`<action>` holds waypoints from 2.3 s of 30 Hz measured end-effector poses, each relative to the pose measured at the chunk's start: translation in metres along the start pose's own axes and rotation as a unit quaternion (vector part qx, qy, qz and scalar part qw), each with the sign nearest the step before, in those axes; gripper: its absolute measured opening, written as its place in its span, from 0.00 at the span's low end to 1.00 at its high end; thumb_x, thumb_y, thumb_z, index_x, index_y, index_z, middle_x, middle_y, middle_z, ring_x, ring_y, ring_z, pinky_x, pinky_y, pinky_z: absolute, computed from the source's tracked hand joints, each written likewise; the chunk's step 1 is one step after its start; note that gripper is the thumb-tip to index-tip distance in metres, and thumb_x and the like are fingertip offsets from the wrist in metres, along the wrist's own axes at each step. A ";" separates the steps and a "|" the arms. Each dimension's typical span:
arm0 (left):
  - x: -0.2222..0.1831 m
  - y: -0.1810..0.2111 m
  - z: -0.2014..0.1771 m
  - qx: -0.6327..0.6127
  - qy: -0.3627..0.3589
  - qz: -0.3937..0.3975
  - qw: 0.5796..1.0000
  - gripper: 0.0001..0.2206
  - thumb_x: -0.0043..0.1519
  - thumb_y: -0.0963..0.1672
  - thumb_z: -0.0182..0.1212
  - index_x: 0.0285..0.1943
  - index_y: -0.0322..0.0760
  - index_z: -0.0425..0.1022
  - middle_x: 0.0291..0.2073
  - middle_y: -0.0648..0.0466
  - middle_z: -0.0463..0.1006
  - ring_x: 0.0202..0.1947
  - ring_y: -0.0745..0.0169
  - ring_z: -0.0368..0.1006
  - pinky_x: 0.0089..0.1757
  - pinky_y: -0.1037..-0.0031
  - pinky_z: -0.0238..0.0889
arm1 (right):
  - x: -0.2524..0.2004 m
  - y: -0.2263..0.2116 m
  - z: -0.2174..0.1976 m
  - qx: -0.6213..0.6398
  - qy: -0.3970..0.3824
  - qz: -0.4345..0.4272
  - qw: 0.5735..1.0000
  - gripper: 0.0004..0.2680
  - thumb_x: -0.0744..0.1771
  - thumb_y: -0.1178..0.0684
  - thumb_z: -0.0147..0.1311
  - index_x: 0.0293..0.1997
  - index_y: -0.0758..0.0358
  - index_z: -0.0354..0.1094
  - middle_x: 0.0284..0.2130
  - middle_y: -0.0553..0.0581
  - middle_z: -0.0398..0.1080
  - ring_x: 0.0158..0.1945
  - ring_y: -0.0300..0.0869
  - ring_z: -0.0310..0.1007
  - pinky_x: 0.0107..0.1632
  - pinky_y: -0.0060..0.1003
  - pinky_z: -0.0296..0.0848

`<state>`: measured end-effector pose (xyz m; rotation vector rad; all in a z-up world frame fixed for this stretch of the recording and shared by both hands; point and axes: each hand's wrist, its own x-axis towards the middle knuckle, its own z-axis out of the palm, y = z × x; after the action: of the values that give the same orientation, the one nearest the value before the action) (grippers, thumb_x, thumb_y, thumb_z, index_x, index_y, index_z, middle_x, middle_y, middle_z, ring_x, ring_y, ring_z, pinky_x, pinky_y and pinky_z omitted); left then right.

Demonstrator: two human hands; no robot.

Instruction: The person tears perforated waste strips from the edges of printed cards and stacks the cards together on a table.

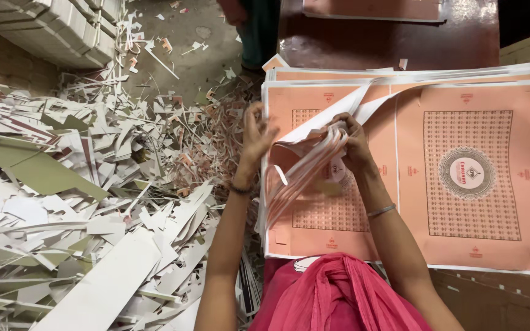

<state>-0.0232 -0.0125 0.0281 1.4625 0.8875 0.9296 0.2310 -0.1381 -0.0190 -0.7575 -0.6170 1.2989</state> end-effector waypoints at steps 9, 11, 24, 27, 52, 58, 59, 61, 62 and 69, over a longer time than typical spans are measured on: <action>-0.008 -0.004 0.031 0.322 -0.109 0.235 0.911 0.27 0.53 0.38 0.68 0.65 0.42 0.75 0.61 0.51 0.76 0.55 0.50 0.76 0.54 0.63 0.72 | 0.008 0.004 0.003 0.046 -0.032 0.005 0.998 0.14 0.63 0.71 0.55 0.52 0.66 0.63 0.41 0.60 0.75 0.41 0.41 0.80 0.43 0.33 0.81; 0.001 -0.025 0.041 0.264 -0.090 0.246 0.928 0.23 0.54 0.40 0.69 0.62 0.43 0.78 0.55 0.51 0.81 0.45 0.53 0.82 0.47 0.68 0.77 | 0.009 0.000 0.001 0.101 -0.070 0.000 0.992 0.13 0.64 0.70 0.56 0.52 0.67 0.63 0.42 0.60 0.74 0.38 0.38 0.78 0.39 0.30 0.79; -0.016 -0.029 0.058 0.313 -0.016 0.267 0.911 0.18 0.61 0.39 0.60 0.60 0.47 0.78 0.53 0.55 0.83 0.40 0.53 0.83 0.40 0.68 0.76 | -0.020 -0.128 0.120 -0.647 -0.290 -0.030 0.705 0.29 0.53 0.56 0.68 0.61 0.58 0.68 0.53 0.60 0.72 0.61 0.54 0.69 0.63 0.59 0.58; -0.022 -0.015 0.058 0.303 -0.009 0.261 0.917 0.16 0.59 0.41 0.62 0.58 0.46 0.77 0.49 0.52 0.83 0.40 0.49 0.82 0.40 0.65 0.75 | -0.031 -0.107 0.137 -0.787 -0.257 -0.085 0.555 0.26 0.51 0.55 0.70 0.53 0.54 0.72 0.50 0.58 0.73 0.62 0.56 0.69 0.63 0.62 0.54; -0.021 -0.015 0.061 0.330 0.006 0.220 0.918 0.17 0.57 0.38 0.64 0.55 0.45 0.82 0.41 0.52 0.85 0.34 0.54 0.82 0.36 0.68 0.75 | -0.043 -0.055 0.090 -0.526 -0.099 -0.272 0.800 0.07 0.62 0.60 0.64 0.40 0.64 0.72 0.32 0.55 0.75 0.41 0.45 0.78 0.66 0.52 0.70; -0.010 -0.035 0.056 0.123 -0.048 0.181 0.975 0.11 0.58 0.41 0.68 0.50 0.44 0.83 0.44 0.55 0.86 0.41 0.64 0.84 0.43 0.74 0.78 | -0.032 -0.011 0.041 -0.027 0.005 -0.056 0.998 0.05 0.67 0.53 0.53 0.33 0.60 0.64 0.25 0.49 0.62 0.30 0.38 0.62 0.40 0.38 0.67; -0.013 -0.039 0.056 0.130 -0.043 0.173 0.975 0.11 0.59 0.40 0.66 0.50 0.44 0.83 0.44 0.55 0.86 0.42 0.65 0.84 0.44 0.75 0.78 | -0.029 0.001 0.033 0.039 0.025 -0.053 0.998 0.08 0.69 0.52 0.50 0.31 0.58 0.61 0.23 0.48 0.59 0.28 0.38 0.59 0.37 0.37 0.65; -0.013 -0.043 0.052 0.147 -0.034 0.161 0.975 0.13 0.62 0.38 0.61 0.51 0.44 0.84 0.45 0.57 0.86 0.44 0.66 0.85 0.45 0.77 0.78 | -0.020 0.020 0.018 0.170 0.063 -0.049 0.982 0.14 0.72 0.49 0.43 0.25 0.55 0.55 0.18 0.47 0.53 0.24 0.37 0.54 0.32 0.35 0.60; -0.013 -0.043 0.051 0.128 -0.043 0.164 0.977 0.12 0.61 0.37 0.62 0.51 0.42 0.83 0.45 0.57 0.86 0.44 0.64 0.84 0.46 0.77 0.77 | -0.015 0.027 0.011 0.222 0.045 -0.038 0.973 0.15 0.73 0.48 0.42 0.25 0.55 0.54 0.18 0.47 0.51 0.23 0.38 0.52 0.32 0.35 0.58; -0.001 -0.047 0.033 0.047 -0.032 0.146 0.988 0.15 0.55 0.36 0.66 0.52 0.36 0.81 0.46 0.54 0.84 0.45 0.68 0.81 0.47 0.75 0.75 | -0.018 0.007 -0.007 0.287 0.098 -0.054 0.952 0.08 0.68 0.48 0.45 0.31 0.55 0.57 0.23 0.49 0.55 0.30 0.43 0.55 0.37 0.40 0.58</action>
<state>0.0055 -0.0229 -0.0208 1.7255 0.6876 1.0596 0.2290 -0.1558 -0.0283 -0.3569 -0.1004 1.1995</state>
